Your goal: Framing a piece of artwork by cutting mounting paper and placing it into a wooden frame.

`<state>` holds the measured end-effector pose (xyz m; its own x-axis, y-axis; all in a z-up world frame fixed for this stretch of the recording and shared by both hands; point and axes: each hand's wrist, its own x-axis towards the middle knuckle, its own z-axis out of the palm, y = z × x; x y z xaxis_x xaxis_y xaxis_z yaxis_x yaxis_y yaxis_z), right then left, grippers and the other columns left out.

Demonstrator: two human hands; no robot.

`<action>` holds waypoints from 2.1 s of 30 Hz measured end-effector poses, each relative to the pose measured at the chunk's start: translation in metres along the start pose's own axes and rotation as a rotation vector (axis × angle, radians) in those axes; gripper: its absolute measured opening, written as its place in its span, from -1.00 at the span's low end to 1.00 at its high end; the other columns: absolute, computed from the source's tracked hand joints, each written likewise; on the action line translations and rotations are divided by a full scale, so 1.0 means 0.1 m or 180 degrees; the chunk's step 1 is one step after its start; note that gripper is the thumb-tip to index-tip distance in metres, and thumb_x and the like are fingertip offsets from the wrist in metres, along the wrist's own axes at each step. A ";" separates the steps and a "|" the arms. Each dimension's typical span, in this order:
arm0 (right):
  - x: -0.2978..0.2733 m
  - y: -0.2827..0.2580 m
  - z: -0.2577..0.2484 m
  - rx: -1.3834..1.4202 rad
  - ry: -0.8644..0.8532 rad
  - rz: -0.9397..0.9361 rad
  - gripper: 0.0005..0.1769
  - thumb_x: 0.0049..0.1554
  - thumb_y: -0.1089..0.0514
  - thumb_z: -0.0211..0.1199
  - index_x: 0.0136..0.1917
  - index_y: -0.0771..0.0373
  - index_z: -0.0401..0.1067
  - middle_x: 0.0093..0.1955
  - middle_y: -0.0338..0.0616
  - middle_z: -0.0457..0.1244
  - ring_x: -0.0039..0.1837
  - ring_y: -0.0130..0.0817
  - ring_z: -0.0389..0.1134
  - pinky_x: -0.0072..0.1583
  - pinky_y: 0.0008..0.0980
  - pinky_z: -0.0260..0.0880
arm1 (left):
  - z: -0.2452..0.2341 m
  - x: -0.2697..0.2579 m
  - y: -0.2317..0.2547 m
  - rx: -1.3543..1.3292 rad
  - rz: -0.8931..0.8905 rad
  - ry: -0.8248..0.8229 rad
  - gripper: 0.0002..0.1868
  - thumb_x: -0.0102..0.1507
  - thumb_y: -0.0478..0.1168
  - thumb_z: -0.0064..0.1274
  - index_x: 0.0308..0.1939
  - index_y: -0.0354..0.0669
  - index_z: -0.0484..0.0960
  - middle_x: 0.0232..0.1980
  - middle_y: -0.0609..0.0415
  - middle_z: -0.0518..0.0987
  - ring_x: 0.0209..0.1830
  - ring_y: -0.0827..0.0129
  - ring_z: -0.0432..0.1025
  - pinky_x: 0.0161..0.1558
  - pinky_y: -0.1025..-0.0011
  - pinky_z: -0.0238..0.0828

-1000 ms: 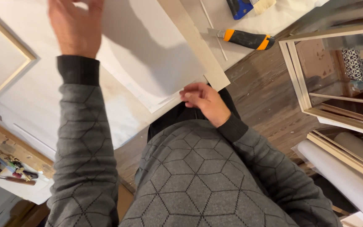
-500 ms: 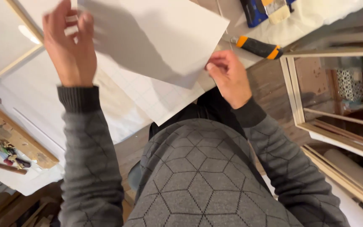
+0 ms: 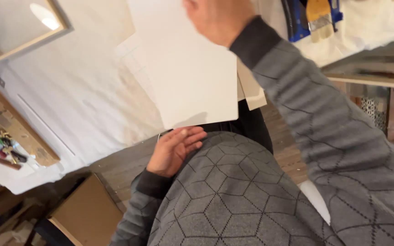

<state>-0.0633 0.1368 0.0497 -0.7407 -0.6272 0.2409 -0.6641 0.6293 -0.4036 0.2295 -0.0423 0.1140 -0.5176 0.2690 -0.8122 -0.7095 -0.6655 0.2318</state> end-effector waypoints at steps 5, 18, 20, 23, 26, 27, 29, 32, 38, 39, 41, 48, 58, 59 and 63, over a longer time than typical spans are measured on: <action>0.33 -0.39 0.47 0.0221 -0.0291 -0.0209 -0.81 0.32 0.07 0.27 0.06 0.23 0.53 -0.24 -0.09 0.37 -0.28 -0.17 0.41 -0.24 -0.21 0.42 | -0.33 0.29 -0.30 -0.0362 -0.0376 -0.0173 -0.49 0.39 -0.14 -0.08 0.31 -0.47 0.42 0.19 -0.19 0.58 0.12 0.13 0.53 0.06 0.29 0.50; -1.11 -0.72 0.09 0.1061 -0.0248 0.1774 -0.58 0.16 0.22 0.41 0.23 0.32 0.33 0.05 0.01 0.24 0.07 -0.14 0.35 0.12 -0.20 0.40 | -0.43 0.45 0.31 0.2704 0.2427 0.1890 -0.53 0.34 -0.30 0.13 0.31 -0.34 0.45 0.26 -0.07 0.38 0.08 0.31 0.47 0.03 0.37 0.56; -1.19 -0.83 0.10 0.1326 -0.0204 0.2066 -0.58 0.15 0.21 0.39 0.21 0.33 0.32 0.08 0.00 0.25 0.02 -0.21 0.37 0.07 -0.24 0.43 | -0.41 0.44 0.30 0.2838 0.2317 0.1931 -0.53 0.33 -0.30 0.14 0.31 -0.31 0.46 0.30 -0.06 0.37 0.08 0.32 0.48 0.03 0.37 0.58; -1.21 -0.86 0.12 0.1656 -0.0174 0.2544 -0.58 0.14 0.17 0.38 0.19 0.33 0.32 0.04 -0.05 0.31 -0.07 -0.30 0.41 0.00 -0.30 0.46 | -0.36 0.48 0.32 0.3004 0.2293 0.1950 -0.53 0.31 -0.32 0.15 0.30 -0.27 0.47 0.35 -0.05 0.36 0.07 0.32 0.50 0.01 0.38 0.60; -1.18 -0.82 0.06 0.1730 -0.0324 0.2865 -0.59 0.12 0.14 0.39 0.16 0.34 0.37 -0.07 -0.11 0.36 -0.11 -0.31 0.40 -0.01 -0.31 0.45 | -0.35 0.50 0.33 0.3019 0.2310 0.1902 -0.53 0.31 -0.34 0.15 0.30 -0.26 0.48 0.34 -0.05 0.37 0.05 0.31 0.51 -0.01 0.37 0.60; -1.16 -0.81 0.03 0.1724 -0.0430 0.2969 -0.61 0.11 0.13 0.39 0.14 0.34 0.42 -0.09 -0.11 0.38 -0.12 -0.30 0.39 -0.01 -0.30 0.43 | -0.36 0.51 0.34 0.2995 0.2284 0.1870 -0.54 0.31 -0.34 0.14 0.30 -0.26 0.47 0.33 -0.05 0.37 0.05 0.31 0.51 -0.01 0.37 0.60; -1.22 -0.75 0.04 0.1723 -0.0513 0.3048 -0.67 0.13 0.12 0.38 0.10 0.33 0.45 -0.08 -0.12 0.36 -0.10 -0.31 0.40 0.00 -0.31 0.45 | -0.35 0.54 0.35 0.3013 0.2292 0.1774 -0.53 0.34 -0.34 0.14 0.33 -0.27 0.46 0.33 -0.04 0.40 0.06 0.32 0.51 0.00 0.37 0.58; -1.29 -0.73 0.02 0.1603 -0.0419 0.2903 -0.74 0.14 0.14 0.37 0.04 0.32 0.50 -0.04 -0.09 0.33 -0.07 -0.28 0.42 0.01 -0.30 0.46 | -0.27 0.57 0.36 0.2958 0.2262 0.1663 -0.53 0.34 -0.34 0.13 0.33 -0.27 0.44 0.31 -0.03 0.41 0.08 0.32 0.52 0.00 0.38 0.58; -1.38 -0.63 -0.09 0.1043 -0.0171 0.2504 -0.73 0.16 0.20 0.37 0.12 0.30 0.50 -0.02 -0.08 0.33 -0.01 -0.14 0.41 0.02 -0.21 0.42 | -0.10 0.71 0.39 0.2959 0.2212 0.1518 -0.53 0.33 -0.34 0.13 0.32 -0.28 0.44 0.29 -0.03 0.41 0.05 0.33 0.51 -0.02 0.37 0.60; -1.40 -0.63 -0.12 0.0884 -0.0107 0.2295 -0.71 0.16 0.21 0.37 0.14 0.32 0.49 -0.01 -0.06 0.32 0.00 -0.11 0.40 0.03 -0.19 0.41 | -0.07 0.72 0.38 0.2950 0.2200 0.1475 -0.53 0.32 -0.34 0.13 0.32 -0.28 0.44 0.30 -0.02 0.40 0.05 0.34 0.51 -0.02 0.37 0.60; -1.38 -0.61 -0.19 0.0862 -0.0158 0.2399 -0.70 0.16 0.21 0.38 0.15 0.31 0.49 -0.02 -0.06 0.31 -0.02 -0.12 0.39 0.03 -0.19 0.40 | -0.06 0.76 0.36 0.2916 0.2232 0.1383 -0.53 0.32 -0.34 0.13 0.32 -0.29 0.44 0.31 -0.03 0.39 0.06 0.33 0.51 -0.03 0.37 0.60; -1.42 -0.54 -0.26 0.0945 -0.0111 0.2552 -0.67 0.15 0.24 0.37 0.18 0.30 0.47 0.00 -0.09 0.30 -0.06 -0.23 0.41 0.01 -0.23 0.41 | 0.03 0.78 0.35 0.3022 0.2235 0.1319 -0.55 0.36 -0.34 0.11 0.33 -0.28 0.44 0.32 -0.01 0.47 0.16 0.31 0.50 0.07 0.38 0.61; -1.45 -0.50 -0.12 0.1546 0.0098 0.2645 -0.67 0.14 0.25 0.40 0.17 0.31 0.46 0.01 -0.07 0.32 -0.06 -0.29 0.40 -0.01 -0.36 0.48 | 0.05 0.79 0.32 0.2766 0.2249 0.1344 -0.43 0.34 -0.35 0.10 0.41 -0.33 0.31 0.35 -0.14 0.42 0.26 0.24 0.42 0.14 0.31 0.59; -1.47 -0.48 -0.13 0.1602 0.0110 0.2701 -0.66 0.14 0.24 0.40 0.17 0.33 0.46 -0.01 -0.08 0.32 -0.06 -0.30 0.40 -0.01 -0.36 0.48 | 0.04 0.80 0.30 0.2773 0.2211 0.1328 -0.44 0.35 -0.35 0.09 0.42 -0.32 0.31 0.35 -0.13 0.43 0.26 0.24 0.43 0.15 0.31 0.59; -1.57 -0.34 -0.08 0.1697 0.0190 0.2697 -0.68 0.16 0.22 0.40 0.16 0.35 0.48 -0.01 -0.07 0.33 -0.06 -0.33 0.38 0.00 -0.38 0.48 | 0.14 0.78 0.31 0.2809 0.2161 0.1221 -0.42 0.33 -0.36 0.09 0.42 -0.33 0.30 0.38 -0.10 0.40 0.25 0.23 0.43 0.13 0.31 0.61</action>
<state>0.0748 0.2176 0.0331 -0.9619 -0.0341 -0.2713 0.2063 0.5608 -0.8018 0.1609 -0.0322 0.0653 -0.8458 -0.2823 -0.4526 -0.5070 0.1614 0.8467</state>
